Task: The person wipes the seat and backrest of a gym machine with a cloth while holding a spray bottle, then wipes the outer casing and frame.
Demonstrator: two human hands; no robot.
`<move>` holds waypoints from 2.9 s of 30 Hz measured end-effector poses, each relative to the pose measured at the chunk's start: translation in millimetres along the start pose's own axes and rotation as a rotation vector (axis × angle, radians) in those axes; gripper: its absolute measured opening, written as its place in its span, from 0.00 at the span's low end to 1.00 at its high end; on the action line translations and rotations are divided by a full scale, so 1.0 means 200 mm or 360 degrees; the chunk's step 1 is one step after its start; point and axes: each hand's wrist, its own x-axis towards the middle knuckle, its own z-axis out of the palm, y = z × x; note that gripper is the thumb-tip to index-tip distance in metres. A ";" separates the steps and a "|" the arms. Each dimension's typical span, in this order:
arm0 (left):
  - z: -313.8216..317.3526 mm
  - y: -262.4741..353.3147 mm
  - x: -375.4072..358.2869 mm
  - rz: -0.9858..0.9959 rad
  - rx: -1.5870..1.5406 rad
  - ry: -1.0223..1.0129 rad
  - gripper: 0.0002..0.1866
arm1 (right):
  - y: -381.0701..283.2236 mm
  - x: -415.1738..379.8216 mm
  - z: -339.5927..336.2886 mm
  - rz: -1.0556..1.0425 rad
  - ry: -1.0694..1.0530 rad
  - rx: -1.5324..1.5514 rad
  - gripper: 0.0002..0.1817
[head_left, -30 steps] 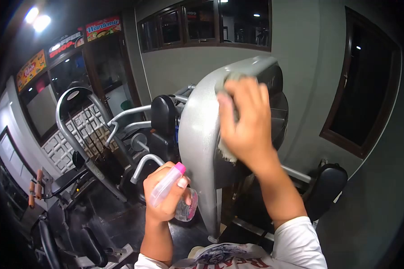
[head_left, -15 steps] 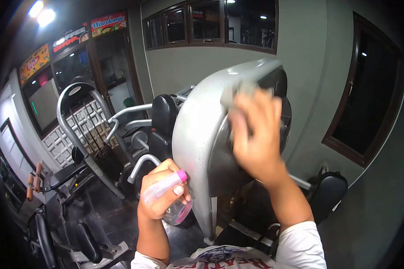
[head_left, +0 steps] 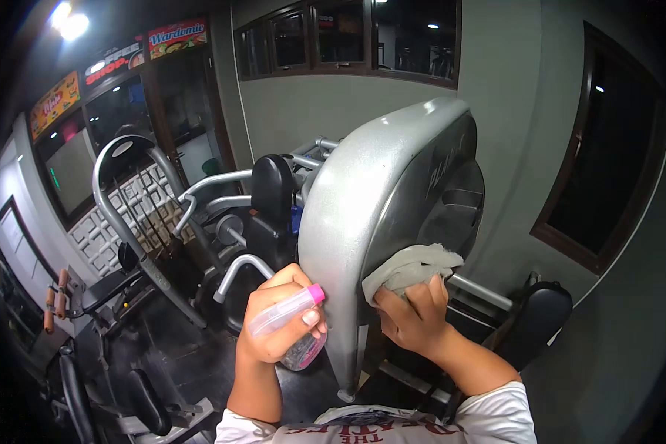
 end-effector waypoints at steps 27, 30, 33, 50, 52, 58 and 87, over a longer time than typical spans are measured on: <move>-0.09 -0.09 -0.05 -0.0002 -0.0254 -0.0086 0.01 | 0.11 0.64 0.04 0.0851 0.0391 0.0215 0.09; -0.10 -0.13 -0.07 0.0158 -0.0096 -0.0082 0.04 | 0.01 0.57 0.05 0.0845 0.0405 0.0159 0.08; -0.12 -0.11 -0.07 0.0116 -0.0025 -0.0104 0.06 | -0.17 0.21 0.08 0.0636 0.0441 -0.0062 0.07; -0.11 -0.11 -0.11 0.0058 -0.0033 -0.0098 0.10 | -0.13 0.67 0.08 0.0700 0.0455 -0.0153 0.07; -0.11 -0.12 -0.10 0.0068 -0.0039 -0.0088 0.10 | -0.20 0.46 0.10 0.0619 0.0522 -0.0136 0.07; -0.09 -0.12 -0.11 0.0026 -0.0154 -0.0038 0.09 | -0.37 -0.20 0.24 0.0479 0.0384 -0.0147 0.12; 0.06 0.09 -0.01 -0.0076 0.0187 0.0128 0.08 | 0.21 0.47 -0.02 0.0559 0.0374 0.0286 0.11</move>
